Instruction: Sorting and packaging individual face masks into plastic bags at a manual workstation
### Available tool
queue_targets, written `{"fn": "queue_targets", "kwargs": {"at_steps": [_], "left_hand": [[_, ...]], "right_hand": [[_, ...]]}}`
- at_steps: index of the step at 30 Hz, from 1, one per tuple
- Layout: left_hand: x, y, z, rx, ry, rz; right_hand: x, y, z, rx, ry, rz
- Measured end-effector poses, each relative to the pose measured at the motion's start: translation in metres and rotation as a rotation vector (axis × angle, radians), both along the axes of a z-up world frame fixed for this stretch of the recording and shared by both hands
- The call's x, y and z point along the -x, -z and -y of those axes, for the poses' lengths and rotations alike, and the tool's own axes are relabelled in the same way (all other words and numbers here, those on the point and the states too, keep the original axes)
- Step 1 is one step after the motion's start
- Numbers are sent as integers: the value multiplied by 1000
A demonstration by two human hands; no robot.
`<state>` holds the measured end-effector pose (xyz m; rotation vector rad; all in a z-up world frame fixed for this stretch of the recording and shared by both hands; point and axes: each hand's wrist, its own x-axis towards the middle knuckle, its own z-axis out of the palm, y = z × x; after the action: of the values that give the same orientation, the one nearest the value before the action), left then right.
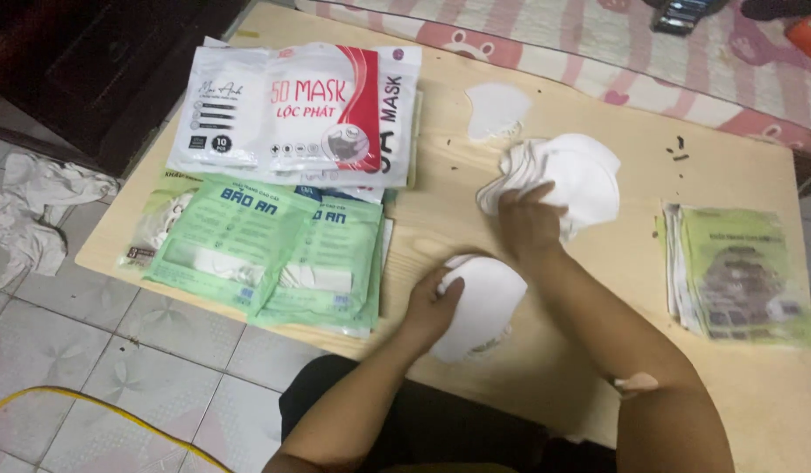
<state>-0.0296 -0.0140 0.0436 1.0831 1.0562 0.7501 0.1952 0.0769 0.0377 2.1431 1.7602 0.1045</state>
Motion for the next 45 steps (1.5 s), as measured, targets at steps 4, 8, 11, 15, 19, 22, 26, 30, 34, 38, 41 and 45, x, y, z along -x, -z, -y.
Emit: {"fn": "queue_targets", "kwargs": {"at_steps": [4, 8, 11, 15, 19, 22, 26, 30, 34, 38, 41, 45], "left_hand": [[4, 22, -2, -31, -51, 3], [4, 11, 2, -24, -17, 54], [4, 1, 4, 5, 26, 89], [4, 7, -4, 47, 119, 135], [-13, 12, 1, 74, 135, 179], [-22, 25, 2, 57, 215, 176], [-31, 36, -10, -174, 268, -69], [-41, 35, -14, -371, 279, -318], [-45, 34, -16, -390, 276, -363], [-45, 19, -11, -434, 281, -365], [-44, 10, -6, -506, 299, -381], [-38, -8, 3, -632, 255, -369]], "right_hand": [[10, -15, 52, 137, 313, -293], [21, -86, 99, 174, 202, -255], [17, -153, 135, 57, 162, -462], [-59, -97, 163, -634, 141, -693], [-61, -87, 164, -538, 377, -724], [-64, -61, 164, -532, 439, -783], [-65, -51, 162, -569, 462, -745], [-66, -63, 161, -572, 442, -755], [-72, -57, 159, -567, 506, -859], [-76, -51, 160, -650, 464, -819], [-85, -33, 158, -709, 419, -704], [-107, 11, 158, -1061, 136, -653]]}}
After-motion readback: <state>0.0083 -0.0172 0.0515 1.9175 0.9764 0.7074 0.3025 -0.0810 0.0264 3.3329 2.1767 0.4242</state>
